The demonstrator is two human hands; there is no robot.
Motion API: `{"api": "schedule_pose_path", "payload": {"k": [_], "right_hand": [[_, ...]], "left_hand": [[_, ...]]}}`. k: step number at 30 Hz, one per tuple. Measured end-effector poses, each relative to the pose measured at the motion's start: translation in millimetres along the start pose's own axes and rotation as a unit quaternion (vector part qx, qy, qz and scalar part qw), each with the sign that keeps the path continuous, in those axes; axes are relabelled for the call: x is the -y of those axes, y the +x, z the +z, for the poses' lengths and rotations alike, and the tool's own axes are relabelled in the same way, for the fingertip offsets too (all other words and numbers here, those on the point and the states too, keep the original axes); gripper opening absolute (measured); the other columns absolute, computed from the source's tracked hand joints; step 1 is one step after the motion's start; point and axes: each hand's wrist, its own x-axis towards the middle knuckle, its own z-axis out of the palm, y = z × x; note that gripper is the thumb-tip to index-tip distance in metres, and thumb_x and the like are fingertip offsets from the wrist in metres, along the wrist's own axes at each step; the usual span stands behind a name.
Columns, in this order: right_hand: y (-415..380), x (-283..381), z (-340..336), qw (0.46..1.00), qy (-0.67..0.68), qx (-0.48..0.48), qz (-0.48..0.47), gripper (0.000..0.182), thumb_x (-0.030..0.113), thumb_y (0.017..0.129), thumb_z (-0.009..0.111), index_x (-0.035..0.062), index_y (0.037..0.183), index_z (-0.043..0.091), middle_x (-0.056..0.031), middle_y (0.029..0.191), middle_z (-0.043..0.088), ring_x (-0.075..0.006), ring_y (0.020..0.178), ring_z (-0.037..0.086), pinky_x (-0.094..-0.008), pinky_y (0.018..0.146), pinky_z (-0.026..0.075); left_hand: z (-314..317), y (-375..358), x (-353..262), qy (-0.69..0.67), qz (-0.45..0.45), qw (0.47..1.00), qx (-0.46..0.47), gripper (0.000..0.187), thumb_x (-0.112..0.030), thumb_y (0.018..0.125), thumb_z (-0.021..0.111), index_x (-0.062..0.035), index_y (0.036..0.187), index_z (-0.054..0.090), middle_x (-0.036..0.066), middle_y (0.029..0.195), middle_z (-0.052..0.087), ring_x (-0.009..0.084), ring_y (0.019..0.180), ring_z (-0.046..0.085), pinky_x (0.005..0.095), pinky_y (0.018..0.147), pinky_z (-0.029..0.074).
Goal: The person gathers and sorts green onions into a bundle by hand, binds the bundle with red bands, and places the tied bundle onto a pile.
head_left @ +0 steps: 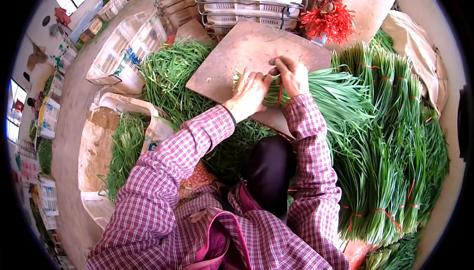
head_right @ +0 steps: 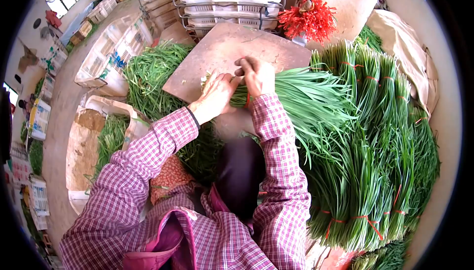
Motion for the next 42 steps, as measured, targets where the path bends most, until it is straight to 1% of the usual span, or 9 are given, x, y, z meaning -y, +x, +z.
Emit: {"api": "schedule_pose_path", "payload": {"k": [4,6,11,14,18,27,35,38,42], "right_hand": [[16,-10,8,0.989,-0.106,0.071,-0.08,0.023,0.016,0.09,0.053,-0.0005,0.093,0.068,-0.0109,0.074,0.069,-0.0155,0.068,0.068,-0.0268,0.061,0.052],[21,-13,0,0.995,-0.034,0.094,0.0,0.023,0.018,0.093,0.053,0.0012,0.097,0.068,-0.0066,0.08,0.069,-0.0084,0.062,0.06,-0.021,0.055,0.047],[21,-2,-35,1.0,-0.002,0.004,-0.027,0.028,0.029,0.092,0.059,0.007,0.108,0.066,-0.0068,0.084,0.068,-0.0103,0.065,0.062,-0.0235,0.058,0.049],[13,-9,-70,0.957,-0.25,-0.066,-0.131,0.024,0.028,0.087,0.062,0.008,0.1,0.067,-0.0096,0.083,0.069,-0.019,0.07,0.065,-0.0295,0.064,0.051],[-25,-16,-69,0.899,-0.4,0.034,-0.174,0.017,0.027,0.077,0.069,0.0121,0.084,0.067,-0.0077,0.082,0.065,-0.0277,0.08,0.062,-0.0373,0.074,0.049],[-24,-22,-67,0.866,-0.48,0.033,-0.133,0.018,0.03,0.08,0.063,0.013,0.085,0.062,-0.007,0.083,0.063,-0.0273,0.083,0.062,-0.0395,0.071,0.048],[-36,-57,-72,0.931,-0.35,-0.011,-0.107,0.017,0.024,0.083,0.063,0.0083,0.088,0.063,-0.0093,0.087,0.065,-0.0284,0.087,0.061,-0.0369,0.077,0.047],[-35,-54,-82,0.855,-0.473,-0.094,-0.191,0.012,0.024,0.081,0.064,0.0136,0.086,0.064,-0.0047,0.081,0.061,-0.0261,0.082,0.058,-0.0385,0.074,0.045],[-62,-28,-82,0.846,-0.459,-0.061,-0.266,0.014,0.022,0.076,0.069,0.0156,0.087,0.064,-0.0042,0.086,0.056,-0.0263,0.087,0.053,-0.0385,0.078,0.042]], "left_hand": [[-5,1,-7,0.109,0.046,0.992,0.041,0.057,-0.017,0.069,0.067,0.0039,0.118,0.048,0.02,0.116,0.052,0.0339,0.114,0.048,0.0511,0.104,0.032],[-3,2,-12,0.035,0.057,0.997,-0.034,0.05,-0.012,0.072,0.06,0.0042,0.118,0.047,0.02,0.115,0.052,0.0337,0.114,0.048,0.0512,0.103,0.032],[12,7,-16,0.036,0.01,0.999,-0.038,0.103,-0.032,0.05,0.085,0.0053,0.131,0.035,0.019,0.118,0.05,0.031,0.114,0.048,0.0447,0.1,0.035],[14,5,-12,0.016,0.035,0.996,-0.075,0.103,-0.032,0.05,0.085,0.0061,0.132,0.034,0.019,0.121,0.05,0.0306,0.114,0.048,0.0443,0.1,0.034],[17,6,-12,0.02,0.009,0.999,-0.042,0.109,-0.032,0.053,0.086,0.0054,0.138,0.028,0.019,0.13,0.046,0.0299,0.12,0.045,0.0476,0.106,0.03],[4,7,-4,-0.116,0.001,0.992,-0.054,0.126,-0.037,0.051,0.086,0.0084,0.143,0.012,0.03,0.141,0.03,0.0393,0.13,0.033,0.0437,0.111,0.025],[12,4,-12,-0.036,-0.01,0.999,-0.006,0.11,-0.04,0.049,0.086,0.004,0.135,0.033,0.021,0.127,0.045,0.0341,0.121,0.042,0.0446,0.108,0.027],[17,3,-11,-0.006,-0.01,0.998,-0.061,0.1,-0.039,0.049,0.086,0.0011,0.128,0.039,0.018,0.12,0.048,0.0321,0.115,0.045,0.0449,0.105,0.031],[19,2,-12,-0.001,-0.012,0.999,-0.05,0.094,-0.039,0.049,0.086,-0.0008,0.123,0.042,0.017,0.115,0.048,0.0319,0.114,0.045,0.0458,0.104,0.03]]}}
